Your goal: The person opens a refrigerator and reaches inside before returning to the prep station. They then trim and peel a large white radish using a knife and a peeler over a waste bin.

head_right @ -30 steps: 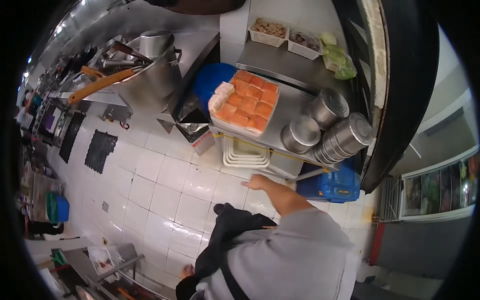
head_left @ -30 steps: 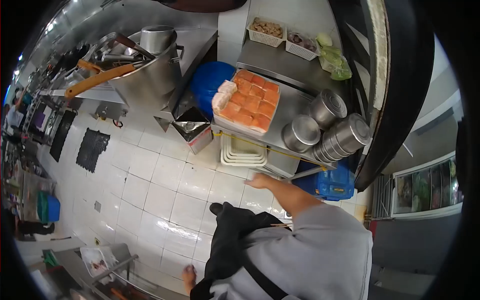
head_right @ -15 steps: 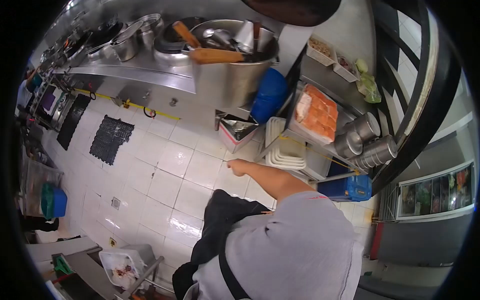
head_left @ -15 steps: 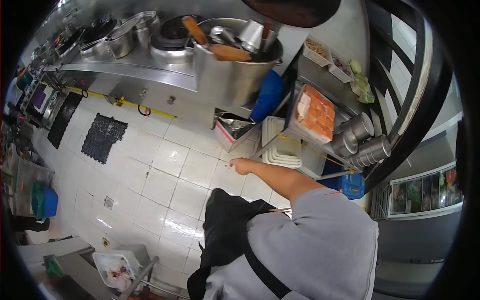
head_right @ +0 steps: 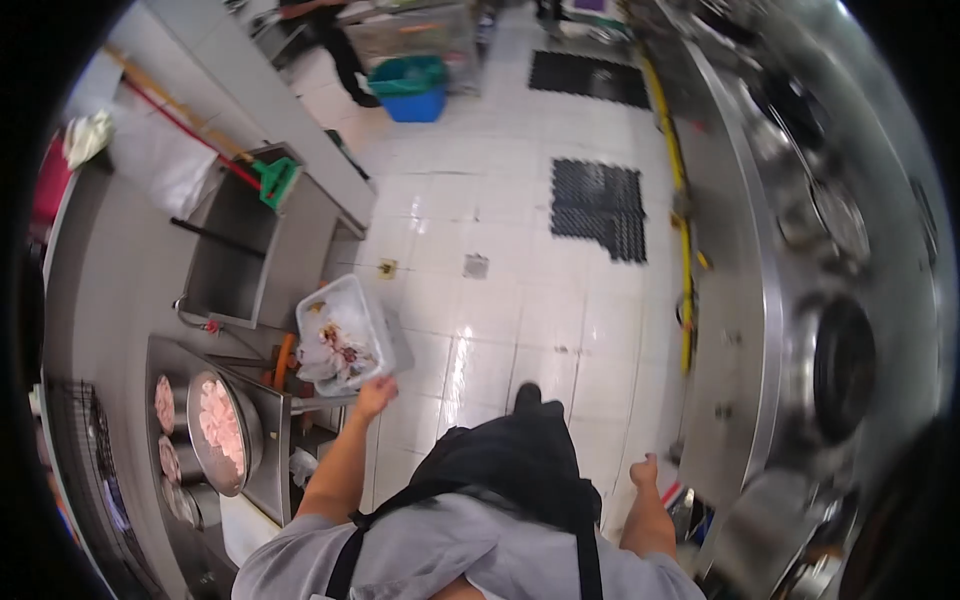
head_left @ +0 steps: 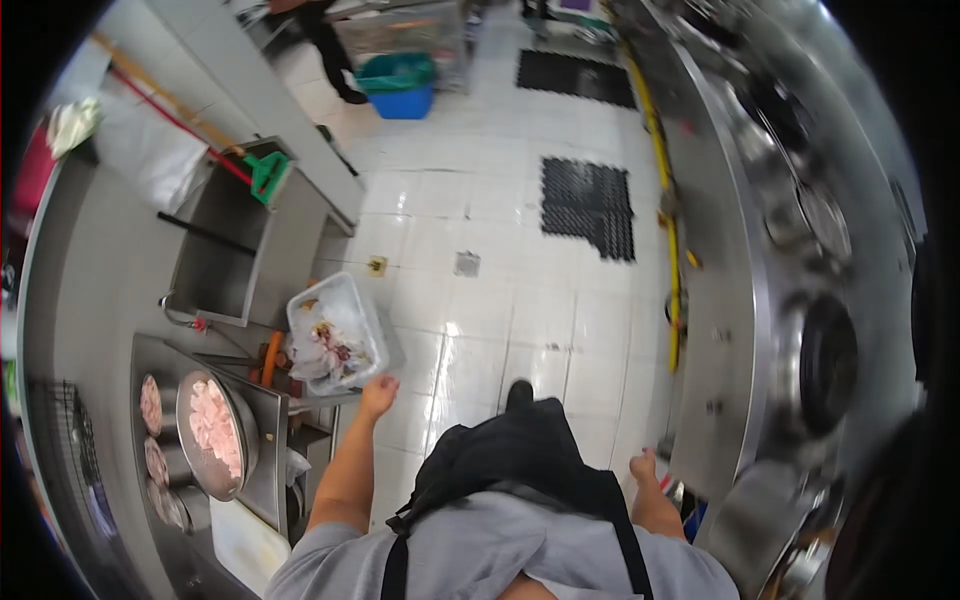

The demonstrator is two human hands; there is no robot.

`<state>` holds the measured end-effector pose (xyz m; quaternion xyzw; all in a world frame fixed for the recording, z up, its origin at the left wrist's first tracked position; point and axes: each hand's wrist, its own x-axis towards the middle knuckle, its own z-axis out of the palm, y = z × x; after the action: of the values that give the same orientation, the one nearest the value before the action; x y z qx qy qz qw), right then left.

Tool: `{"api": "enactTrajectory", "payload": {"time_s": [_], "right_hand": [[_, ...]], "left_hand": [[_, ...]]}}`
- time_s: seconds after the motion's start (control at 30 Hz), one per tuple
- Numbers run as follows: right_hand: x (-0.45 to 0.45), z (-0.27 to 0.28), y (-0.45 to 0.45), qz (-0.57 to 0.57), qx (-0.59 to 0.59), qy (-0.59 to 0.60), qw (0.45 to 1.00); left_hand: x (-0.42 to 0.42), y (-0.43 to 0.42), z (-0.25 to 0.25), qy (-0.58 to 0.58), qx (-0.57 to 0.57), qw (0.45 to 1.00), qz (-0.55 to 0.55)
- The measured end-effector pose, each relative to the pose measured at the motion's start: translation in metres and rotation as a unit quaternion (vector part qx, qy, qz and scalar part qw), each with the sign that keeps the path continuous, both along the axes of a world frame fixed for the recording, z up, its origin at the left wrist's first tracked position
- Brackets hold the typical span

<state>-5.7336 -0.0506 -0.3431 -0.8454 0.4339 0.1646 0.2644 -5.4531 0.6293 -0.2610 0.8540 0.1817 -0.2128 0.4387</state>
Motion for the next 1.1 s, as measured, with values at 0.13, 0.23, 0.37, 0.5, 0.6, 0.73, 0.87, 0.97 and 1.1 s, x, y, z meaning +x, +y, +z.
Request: {"api": "enactTrajectory", "payload": {"time_s": [0.13,0.23,0.37,0.5,0.6,0.73,0.87,0.97,1.1], "right_hand": [[0.293,0.021,0.007,0.119,0.029,-0.104,0.987],[0.484,0.044,0.032,0.159,0.150,-0.163,0.962],[0.637,0.109,0.109,0.204,0.222,-0.247,0.921],[0.697,0.101,0.143,0.328,0.185,-0.292,0.879],[0.708,0.114,0.150,0.404,0.049,-0.113,0.906],[0.750,0.083,0.119,0.333,0.018,0.129,0.934],[0.844,-0.031,0.050,0.339,-0.056,0.118,0.932],[0.998,0.005,0.120,0.166,0.116,0.222,0.954],[1.238,-0.013,0.240,0.497,0.035,0.034,0.866]], "left_hand": [[-0.051,0.071,-0.074,0.024,0.085,0.995,-0.042],[-0.072,0.049,-0.040,0.232,-0.007,0.941,0.247],[-0.077,0.057,-0.056,0.238,-0.062,0.967,0.061],[0.048,0.053,-0.096,0.233,-0.092,0.967,0.048],[0.210,0.051,-0.123,-0.012,0.193,0.943,-0.272],[0.441,0.046,-0.053,-0.043,-0.106,0.979,0.170],[0.582,0.072,0.021,-0.116,-0.119,0.954,0.250],[0.599,0.108,0.008,-0.090,-0.117,0.931,0.333],[0.571,0.127,-0.020,0.077,-0.058,0.926,0.364]]}}
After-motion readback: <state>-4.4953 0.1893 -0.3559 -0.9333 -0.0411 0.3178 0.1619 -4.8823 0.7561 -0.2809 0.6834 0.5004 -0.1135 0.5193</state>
